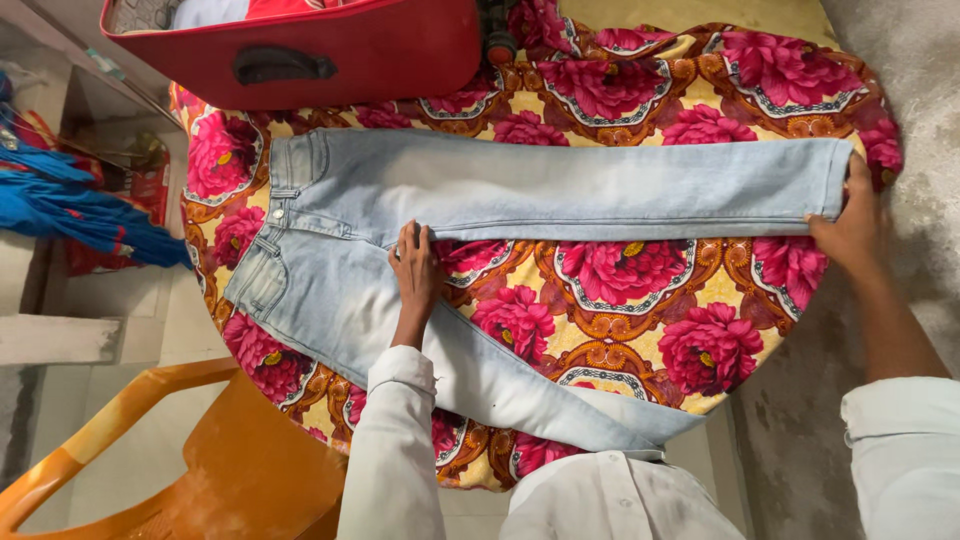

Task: The person folds a pair of light blue jeans on a floral-patterned table. They smooth the fabric, align the legs, and fold the garment into a compact rectangle. The folded jeans remain on the table next to an open red suitcase.

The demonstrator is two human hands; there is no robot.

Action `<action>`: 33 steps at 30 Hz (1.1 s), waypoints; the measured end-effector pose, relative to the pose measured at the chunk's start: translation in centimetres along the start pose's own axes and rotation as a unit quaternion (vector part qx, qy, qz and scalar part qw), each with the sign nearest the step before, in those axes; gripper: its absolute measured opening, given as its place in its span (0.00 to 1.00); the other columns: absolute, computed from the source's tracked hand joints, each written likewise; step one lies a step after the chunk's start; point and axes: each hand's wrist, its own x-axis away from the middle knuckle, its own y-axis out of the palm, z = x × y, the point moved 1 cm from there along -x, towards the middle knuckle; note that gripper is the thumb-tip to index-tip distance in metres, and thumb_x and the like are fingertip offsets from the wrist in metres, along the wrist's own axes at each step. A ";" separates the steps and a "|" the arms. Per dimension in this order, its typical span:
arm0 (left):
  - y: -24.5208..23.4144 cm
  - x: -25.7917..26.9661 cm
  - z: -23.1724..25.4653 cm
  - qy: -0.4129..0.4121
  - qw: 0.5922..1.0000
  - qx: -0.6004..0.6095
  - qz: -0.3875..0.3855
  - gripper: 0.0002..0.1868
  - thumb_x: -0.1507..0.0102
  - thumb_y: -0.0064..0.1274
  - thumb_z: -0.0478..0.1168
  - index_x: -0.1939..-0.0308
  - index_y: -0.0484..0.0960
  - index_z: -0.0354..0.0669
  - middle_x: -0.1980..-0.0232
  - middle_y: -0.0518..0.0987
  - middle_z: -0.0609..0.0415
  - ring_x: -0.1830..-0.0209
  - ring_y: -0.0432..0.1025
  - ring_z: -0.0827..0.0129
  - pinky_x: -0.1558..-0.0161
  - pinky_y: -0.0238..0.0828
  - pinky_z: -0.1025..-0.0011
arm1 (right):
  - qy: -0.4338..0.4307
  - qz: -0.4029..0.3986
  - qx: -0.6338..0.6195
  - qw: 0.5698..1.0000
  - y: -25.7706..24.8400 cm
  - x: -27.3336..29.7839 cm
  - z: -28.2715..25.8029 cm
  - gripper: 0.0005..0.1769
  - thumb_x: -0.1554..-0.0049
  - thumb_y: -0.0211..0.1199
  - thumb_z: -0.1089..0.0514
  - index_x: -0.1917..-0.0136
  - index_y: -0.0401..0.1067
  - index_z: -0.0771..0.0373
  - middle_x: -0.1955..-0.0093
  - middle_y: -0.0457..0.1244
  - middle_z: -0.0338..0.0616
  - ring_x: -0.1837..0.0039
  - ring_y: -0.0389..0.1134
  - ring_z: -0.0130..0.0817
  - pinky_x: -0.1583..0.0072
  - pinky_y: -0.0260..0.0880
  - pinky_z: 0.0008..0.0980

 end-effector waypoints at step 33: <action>3.1 -11.5 15.3 0.156 0.978 0.122 0.062 0.04 0.42 0.53 0.30 0.67 0.80 0.43 0.60 0.77 0.55 0.53 0.72 0.59 0.43 0.61 0.54 | -0.131 -0.040 0.271 0.953 8.4 -3.4 -6.2 0.05 0.46 0.70 0.64 0.55 0.78 0.57 0.53 0.67 0.37 0.42 0.66 0.37 0.38 0.63 0.41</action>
